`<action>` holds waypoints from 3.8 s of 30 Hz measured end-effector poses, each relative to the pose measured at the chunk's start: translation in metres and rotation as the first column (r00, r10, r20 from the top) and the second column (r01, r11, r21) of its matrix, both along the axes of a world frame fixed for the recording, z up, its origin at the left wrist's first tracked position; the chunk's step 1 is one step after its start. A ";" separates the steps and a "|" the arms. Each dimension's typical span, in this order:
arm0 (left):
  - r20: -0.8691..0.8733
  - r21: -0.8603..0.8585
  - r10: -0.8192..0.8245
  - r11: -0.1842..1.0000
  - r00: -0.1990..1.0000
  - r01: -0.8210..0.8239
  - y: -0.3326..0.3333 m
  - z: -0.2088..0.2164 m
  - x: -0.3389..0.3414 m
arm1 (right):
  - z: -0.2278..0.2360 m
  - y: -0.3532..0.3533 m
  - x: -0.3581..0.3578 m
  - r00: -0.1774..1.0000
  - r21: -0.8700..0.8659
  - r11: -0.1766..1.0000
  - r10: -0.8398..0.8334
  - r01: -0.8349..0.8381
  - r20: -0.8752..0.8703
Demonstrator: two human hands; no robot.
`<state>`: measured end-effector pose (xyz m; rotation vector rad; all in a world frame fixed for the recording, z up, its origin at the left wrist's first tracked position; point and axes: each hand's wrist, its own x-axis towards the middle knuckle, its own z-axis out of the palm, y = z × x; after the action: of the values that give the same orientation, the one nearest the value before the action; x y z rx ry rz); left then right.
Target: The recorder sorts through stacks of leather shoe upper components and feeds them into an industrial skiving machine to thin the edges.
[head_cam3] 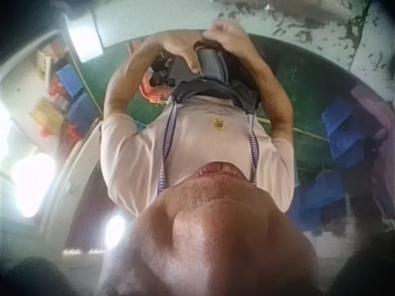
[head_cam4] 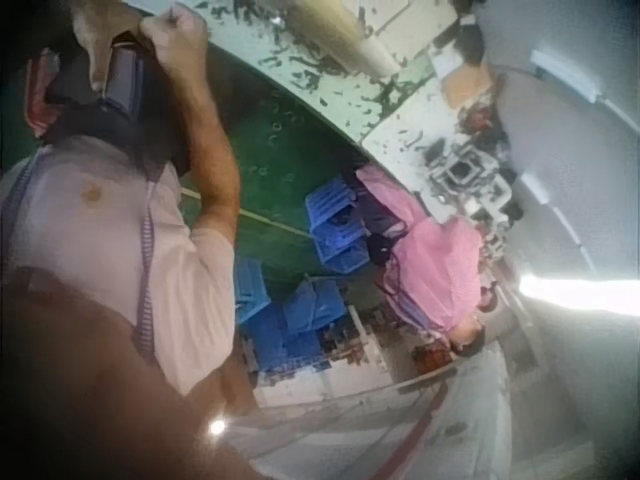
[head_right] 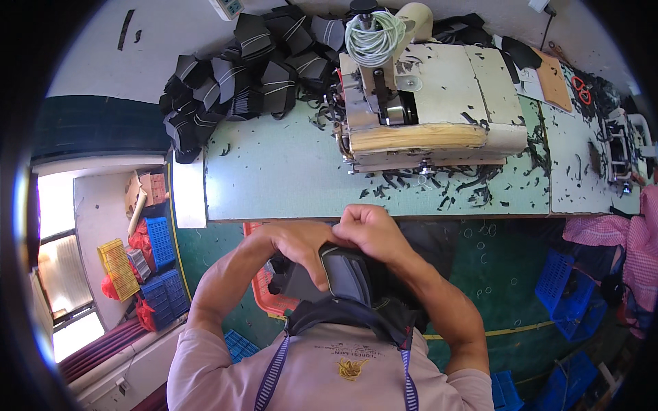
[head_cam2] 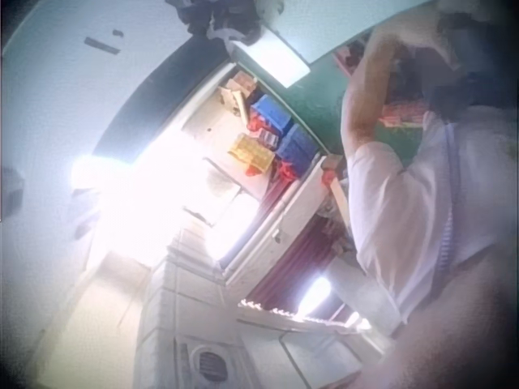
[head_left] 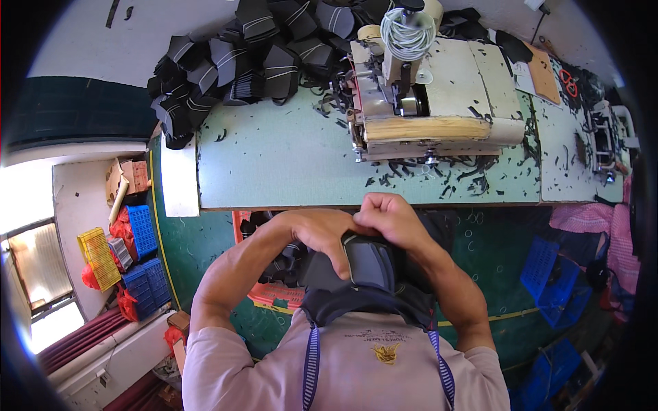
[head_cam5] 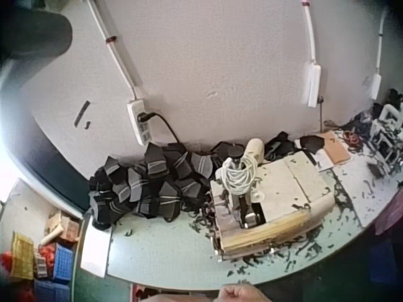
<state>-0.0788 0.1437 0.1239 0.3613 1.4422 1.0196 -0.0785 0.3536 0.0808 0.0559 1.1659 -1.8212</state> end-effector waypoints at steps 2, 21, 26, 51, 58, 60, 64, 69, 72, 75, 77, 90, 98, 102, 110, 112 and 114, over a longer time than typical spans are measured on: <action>0.026 -0.142 -0.038 0.989 0.999 0.041 -0.017 -0.003 0.002 | 0.006 -0.002 0.003 0.930 0.244 0.969 0.127 -0.042 -0.346; -0.202 -0.749 -0.290 0.661 0.935 0.043 -0.156 -0.063 0.136 | -0.003 -0.044 0.040 0.775 0.208 0.928 0.372 -0.308 -0.511; -0.657 -0.216 0.694 0.203 0.296 -0.955 -0.203 -0.088 0.020 | -0.022 -0.014 0.029 0.862 0.288 0.952 0.229 -0.101 -0.453; 0.260 -0.081 0.946 -0.180 -0.195 -0.980 -0.094 -0.075 0.065 | -0.021 -0.059 0.001 0.610 0.326 0.922 0.137 0.210 -0.780; -0.418 -0.084 0.871 0.245 0.258 -0.966 -0.039 -0.063 0.079 | -0.019 -0.074 -0.002 0.201 0.475 0.810 0.430 0.345 -0.880; -0.557 -0.110 0.767 0.310 0.317 -0.944 -0.033 -0.063 0.082 | -0.016 -0.070 0.002 0.177 0.542 0.760 0.515 0.359 -0.839; -0.740 -0.182 0.533 0.429 0.410 -0.885 -0.014 -0.047 0.075 | -0.018 -0.060 -0.002 0.062 0.634 0.695 0.656 0.337 -0.752; -0.636 -0.130 0.650 0.441 0.416 -0.888 -0.009 -0.050 0.066 | -0.019 -0.051 -0.005 0.298 0.357 0.904 0.283 0.233 -0.912; -0.587 -0.190 0.622 0.517 0.518 -0.835 -0.013 -0.043 0.050 | -0.028 -0.050 0.010 0.694 0.377 0.903 0.134 0.209 -0.707; -0.452 -0.260 0.635 0.578 0.626 -0.774 -0.039 -0.031 0.045 | -0.018 -0.021 0.005 0.987 -0.161 0.975 -0.144 0.154 0.076; 0.266 0.042 0.843 0.475 0.469 -0.879 -0.060 -0.034 0.053 | -0.009 -0.001 -0.004 0.922 -0.530 0.811 -0.028 0.246 0.385; 0.401 -0.129 0.641 0.747 0.654 -0.653 0.001 -0.045 0.059 | -0.017 0.011 -0.009 0.047 0.298 0.892 0.300 0.340 -0.953; 0.794 -0.077 0.606 0.178 0.048 -0.981 0.032 -0.091 0.085 | -0.093 0.085 -0.010 0.568 0.319 0.503 -0.487 0.804 -0.663; 0.669 -0.038 0.740 0.128 0.070 -0.991 0.013 -0.090 0.087 | -0.123 0.113 -0.037 0.591 0.659 0.204 0.310 0.724 -0.745; 0.436 0.109 0.897 0.026 0.071 -0.994 -0.010 -0.085 0.078 | -0.018 0.014 0.007 0.905 0.294 0.905 -0.181 0.307 -0.386; 0.234 0.167 0.959 0.120 0.158 -0.979 -0.009 -0.083 0.074 | -0.035 -0.029 0.017 0.972 -0.140 0.970 -0.213 0.198 -0.097; 0.127 0.129 0.975 0.166 0.182 -0.978 -0.013 -0.078 0.071 | -0.048 -0.053 0.013 0.957 0.161 0.962 -0.183 0.222 -0.226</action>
<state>-0.0076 0.1308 0.0462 -0.6441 1.5106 2.2417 -0.0652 0.3004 0.0331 0.0962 1.5250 -1.9276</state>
